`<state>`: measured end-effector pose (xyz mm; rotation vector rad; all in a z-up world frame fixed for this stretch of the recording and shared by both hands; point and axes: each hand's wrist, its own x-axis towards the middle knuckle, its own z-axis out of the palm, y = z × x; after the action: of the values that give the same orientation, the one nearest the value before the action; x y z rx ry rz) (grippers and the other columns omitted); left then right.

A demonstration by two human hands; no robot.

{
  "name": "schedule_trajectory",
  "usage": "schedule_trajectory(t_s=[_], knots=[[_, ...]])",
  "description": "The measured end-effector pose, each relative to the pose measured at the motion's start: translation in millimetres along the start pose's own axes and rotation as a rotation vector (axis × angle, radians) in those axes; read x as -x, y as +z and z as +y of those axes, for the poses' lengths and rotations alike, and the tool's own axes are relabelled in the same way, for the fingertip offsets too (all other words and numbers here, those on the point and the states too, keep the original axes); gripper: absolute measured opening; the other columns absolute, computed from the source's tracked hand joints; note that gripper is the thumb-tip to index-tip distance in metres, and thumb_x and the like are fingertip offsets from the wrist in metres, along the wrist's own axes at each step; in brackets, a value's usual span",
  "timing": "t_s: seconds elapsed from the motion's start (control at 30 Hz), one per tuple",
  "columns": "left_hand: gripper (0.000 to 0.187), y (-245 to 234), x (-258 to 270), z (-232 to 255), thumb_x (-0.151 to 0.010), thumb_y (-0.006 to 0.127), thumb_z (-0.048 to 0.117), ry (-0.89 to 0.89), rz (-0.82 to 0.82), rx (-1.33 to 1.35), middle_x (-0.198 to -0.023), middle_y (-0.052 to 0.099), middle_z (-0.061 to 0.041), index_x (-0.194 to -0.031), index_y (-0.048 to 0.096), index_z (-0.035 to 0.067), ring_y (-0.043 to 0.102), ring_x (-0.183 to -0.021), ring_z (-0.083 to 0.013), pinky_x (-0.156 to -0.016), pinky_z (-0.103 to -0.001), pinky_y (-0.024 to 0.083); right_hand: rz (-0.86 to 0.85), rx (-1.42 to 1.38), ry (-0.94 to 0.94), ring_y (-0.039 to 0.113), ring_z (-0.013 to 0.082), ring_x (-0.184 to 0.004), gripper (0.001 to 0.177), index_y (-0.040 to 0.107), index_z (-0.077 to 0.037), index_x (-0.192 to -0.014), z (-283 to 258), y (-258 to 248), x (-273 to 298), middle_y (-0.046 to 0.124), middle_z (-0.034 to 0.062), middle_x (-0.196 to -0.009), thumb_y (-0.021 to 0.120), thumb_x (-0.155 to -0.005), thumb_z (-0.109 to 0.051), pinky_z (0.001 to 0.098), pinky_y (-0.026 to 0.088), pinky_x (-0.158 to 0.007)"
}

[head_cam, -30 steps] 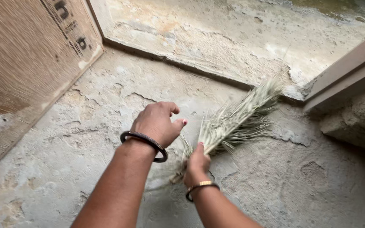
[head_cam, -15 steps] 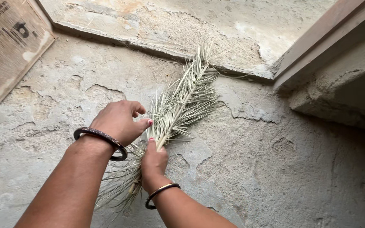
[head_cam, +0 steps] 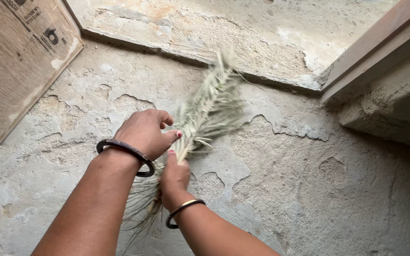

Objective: The person gathers dried grass stems into a bundle, aligns them by tapping them on the floor, and binds the bundle together using white cord. They manipulate the bundle by hand to create a cohesive broom shape, securing it at multiple points.

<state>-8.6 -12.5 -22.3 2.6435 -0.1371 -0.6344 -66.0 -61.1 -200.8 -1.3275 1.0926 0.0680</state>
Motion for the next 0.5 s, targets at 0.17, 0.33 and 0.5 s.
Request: schedule_trajectory(t_s=[0.17, 0.33, 0.5], knots=[[0.044, 0.7, -3.7, 2.8, -0.087, 0.075, 0.042, 0.033, 0.006, -0.014, -0.124, 0.073, -0.009, -0.125, 0.072, 0.019, 0.069, -0.114, -0.0246, -0.102, -0.039, 0.053, -0.133, 0.048, -0.214, 0.064, 0.0237, -0.072, 0.057, 0.068, 0.004, -0.100, -3.2, 2.0, 8.8, 0.072, 0.0188, -0.083, 0.060, -0.091, -0.051, 0.0422, 0.051, -0.067], [0.040, 1.1, -4.3, 8.8, -0.088, 0.073, 0.039, 0.004, -0.005, 0.020, -0.121, 0.074, -0.007, -0.123, 0.072, 0.020, 0.071, -0.111, -0.0228, -0.100, -0.040, 0.054, -0.333, 0.425, -0.485, 0.069, 0.0248, -0.072, 0.050, 0.071, 0.006, -0.095, -25.7, -27.5, -48.0, 0.073, 0.0200, -0.079, 0.062, -0.088, -0.043, 0.0444, 0.054, -0.064], [0.034, -2.5, 1.2, 18.8, -0.090, 0.073, 0.038, 0.017, 0.007, 0.006, -0.116, 0.075, -0.009, -0.119, 0.074, 0.021, 0.071, -0.107, -0.0250, -0.099, -0.041, 0.054, -0.452, 1.067, -0.722, 0.067, 0.0277, -0.073, 0.054, 0.065, -0.002, -0.102, -110.5, -78.7, -100.2, 0.070, 0.0169, -0.082, 0.049, -0.100, -0.054, 0.0446, 0.055, -0.068]])
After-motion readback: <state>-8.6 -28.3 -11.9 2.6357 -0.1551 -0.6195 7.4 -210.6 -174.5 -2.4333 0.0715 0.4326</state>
